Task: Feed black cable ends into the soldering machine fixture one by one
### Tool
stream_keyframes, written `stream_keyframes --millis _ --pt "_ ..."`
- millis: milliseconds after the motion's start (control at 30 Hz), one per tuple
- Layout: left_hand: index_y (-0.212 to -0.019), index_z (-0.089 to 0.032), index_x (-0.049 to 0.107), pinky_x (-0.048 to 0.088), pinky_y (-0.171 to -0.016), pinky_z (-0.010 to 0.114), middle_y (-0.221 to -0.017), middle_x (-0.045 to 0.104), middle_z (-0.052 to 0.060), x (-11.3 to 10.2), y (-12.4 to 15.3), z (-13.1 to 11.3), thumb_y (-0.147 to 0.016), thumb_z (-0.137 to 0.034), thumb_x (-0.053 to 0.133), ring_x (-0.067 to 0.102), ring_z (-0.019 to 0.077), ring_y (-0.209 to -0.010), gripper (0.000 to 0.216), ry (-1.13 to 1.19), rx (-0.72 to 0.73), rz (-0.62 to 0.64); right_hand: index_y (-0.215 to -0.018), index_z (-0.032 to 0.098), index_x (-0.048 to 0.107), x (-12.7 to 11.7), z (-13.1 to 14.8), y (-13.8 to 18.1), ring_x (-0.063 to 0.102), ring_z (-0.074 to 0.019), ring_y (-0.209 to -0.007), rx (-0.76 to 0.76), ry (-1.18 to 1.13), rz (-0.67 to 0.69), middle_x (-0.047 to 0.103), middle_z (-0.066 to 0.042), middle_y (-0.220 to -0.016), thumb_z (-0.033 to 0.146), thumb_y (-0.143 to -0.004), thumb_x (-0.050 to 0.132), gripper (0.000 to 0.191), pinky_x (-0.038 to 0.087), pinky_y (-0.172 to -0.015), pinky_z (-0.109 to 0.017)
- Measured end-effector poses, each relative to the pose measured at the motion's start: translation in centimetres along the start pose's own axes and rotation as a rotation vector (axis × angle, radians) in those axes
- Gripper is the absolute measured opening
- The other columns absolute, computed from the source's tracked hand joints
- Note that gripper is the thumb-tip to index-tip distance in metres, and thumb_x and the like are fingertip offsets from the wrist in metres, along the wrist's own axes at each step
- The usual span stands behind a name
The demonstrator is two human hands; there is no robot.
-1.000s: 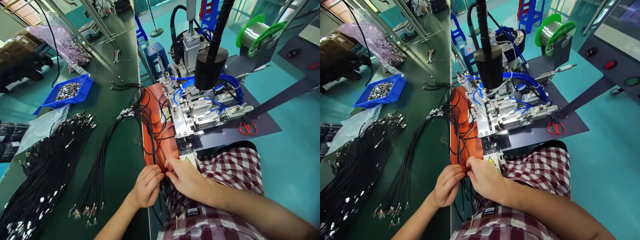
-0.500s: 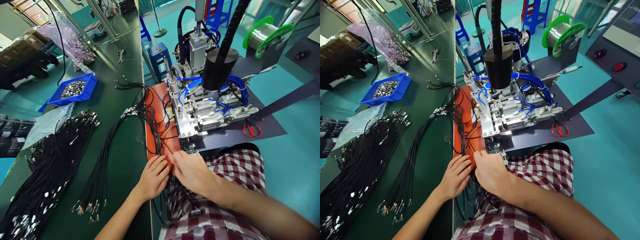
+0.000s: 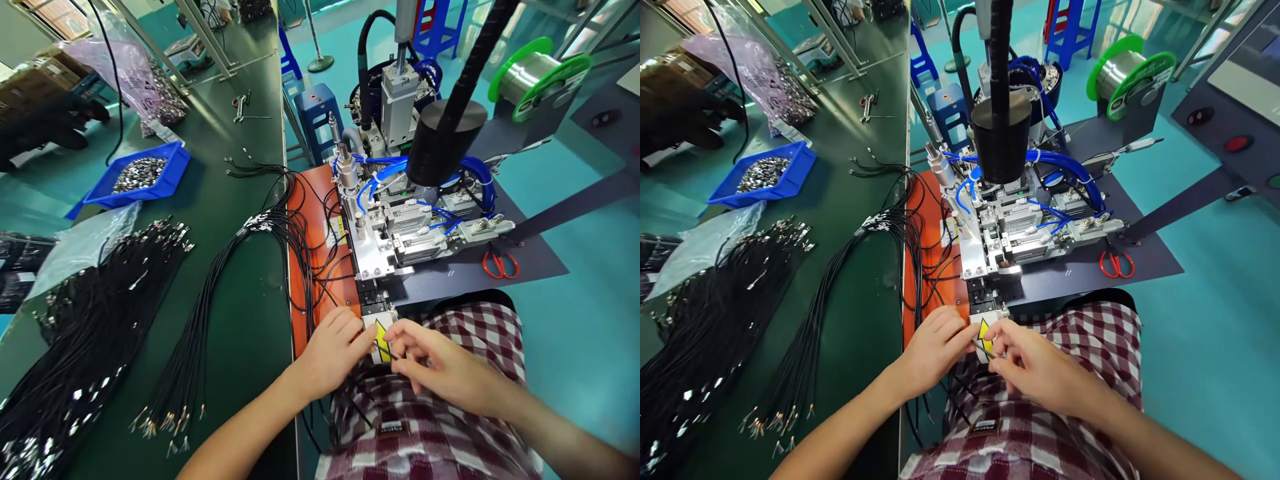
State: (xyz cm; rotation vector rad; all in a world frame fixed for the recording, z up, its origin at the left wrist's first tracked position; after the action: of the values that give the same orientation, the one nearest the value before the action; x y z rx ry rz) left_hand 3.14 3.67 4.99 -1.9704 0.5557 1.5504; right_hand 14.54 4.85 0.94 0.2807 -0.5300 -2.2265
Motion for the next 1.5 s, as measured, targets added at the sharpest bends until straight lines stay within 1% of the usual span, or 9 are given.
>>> stream_keyframes --millis 100,167,333,500,733,933,1233,1333,1500 --pt "-0.094 -0.016 0.057 0.037 -0.060 0.031 -0.068 0.055 0.001 -0.1 0.5 0.6 -0.094 -0.021 0.046 0.048 0.0166 -0.063 0.013 -0.058 -0.082 -0.024 -0.100 0.021 0.056 -1.2 -0.1 0.8 0.061 -0.0114 -0.064 0.028 0.050 -0.032 0.063 0.002 -0.079 0.025 -0.095 0.042 0.015 0.046 -0.064 -0.023" --pt "-0.094 -0.015 0.056 0.037 -0.058 0.031 -0.069 0.055 0.003 -0.4 0.7 0.9 -0.093 -0.020 0.045 0.049 0.0178 -0.063 0.012 -0.025 -0.157 -0.024 -0.094 0.021 0.059 -2.0 0.8 0.5 0.062 -0.0125 -0.066 -0.035 0.178 -0.110 0.064 0.001 -0.075 0.023 -0.097 0.036 0.023 0.044 -0.066 -0.024" --pt "-0.127 -0.018 0.039 0.043 -0.064 0.027 -0.084 0.061 0.003 1.1 0.1 1.0 -0.095 -0.026 0.041 0.056 0.0163 -0.071 0.033 0.613 -0.441 0.105 -0.093 0.019 0.060 -1.5 3.3 -1.4 0.059 -0.0144 -0.068 -0.225 0.443 -0.202 0.066 -0.001 -0.078 0.010 -0.089 0.043 0.020 0.040 -0.064 -0.027" --pt "-0.114 -0.022 0.045 0.033 -0.054 0.022 -0.071 0.054 -0.004 3.0 0.4 1.3 -0.098 -0.028 0.036 0.046 0.0110 -0.056 0.019 0.979 -0.645 0.146 -0.092 0.018 0.057 -1.7 1.5 -2.2 0.061 -0.0124 -0.062 -0.115 0.005 -0.103 0.063 0.001 -0.071 0.022 -0.092 0.047 0.011 0.047 -0.060 -0.025" --pt "-0.102 -0.020 0.053 0.040 -0.062 0.023 -0.081 0.058 0.002 2.7 -1.3 2.0 -0.094 -0.033 0.047 0.052 0.0127 -0.072 0.017 1.176 -0.701 0.008 -0.080 0.018 0.058 -3.2 1.2 -2.4 0.056 -0.0107 -0.058 -0.140 -0.038 -0.287 0.060 0.002 -0.065 0.029 -0.093 0.050 0.018 0.043 -0.054 -0.022" --pt "-0.107 -0.017 0.047 0.024 -0.040 0.017 -0.069 0.060 -0.002 5.6 -2.0 2.1 -0.092 -0.038 0.051 0.033 0.0035 -0.041 0.026 1.675 -0.777 0.057 -0.085 0.016 0.059 -3.8 0.3 -2.9 0.056 -0.0082 -0.054 -0.116 -0.289 -0.259 0.063 0.001 -0.071 0.033 -0.089 0.057 0.017 0.044 -0.052 -0.020" --pt "-0.108 -0.019 0.042 0.022 -0.038 0.015 -0.068 0.063 -0.002 5.2 -2.0 1.6 -0.091 -0.038 0.054 0.033 0.0022 -0.038 0.028 1.816 -0.725 0.016 -0.081 0.016 0.056 -2.2 -1.0 -4.0 0.051 -0.0062 -0.044 -0.089 -0.548 -0.171 0.060 0.004 -0.060 0.043 -0.081 0.068 0.029 0.042 -0.044 -0.018" --pt "-0.108 -0.019 0.042 0.020 -0.037 0.014 -0.064 0.061 -0.003 5.3 -2.2 1.7 -0.091 -0.038 0.055 0.032 0.0021 -0.038 0.029 1.843 -0.727 -0.005 -0.081 0.017 0.056 -1.6 -0.8 -4.0 0.051 -0.0072 -0.046 -0.123 -0.508 -0.188 0.063 0.002 -0.062 0.041 -0.082 0.067 0.027 0.042 -0.045 -0.019" --pt "-0.104 -0.017 0.048 0.021 -0.038 0.016 -0.059 0.057 -0.005 6.3 -1.8 2.3 -0.085 -0.038 0.063 0.032 0.0020 -0.038 0.032 1.800 -0.827 -0.010 -0.077 0.017 0.059 -2.2 -0.4 -3.0 0.045 -0.0069 -0.048 -0.183 -0.260 -0.370 0.059 0.003 -0.062 0.036 -0.087 0.061 0.022 0.036 -0.045 -0.020"
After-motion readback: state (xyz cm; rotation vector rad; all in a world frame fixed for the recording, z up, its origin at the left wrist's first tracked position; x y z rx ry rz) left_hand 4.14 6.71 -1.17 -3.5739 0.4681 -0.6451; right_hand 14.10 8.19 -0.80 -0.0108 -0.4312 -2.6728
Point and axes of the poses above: each hand's wrist, its own y-axis away from the middle knuckle, its own x-axis out of the palm, z = x × y, the point moved 9 cm from there along -y, towards the middle knuckle
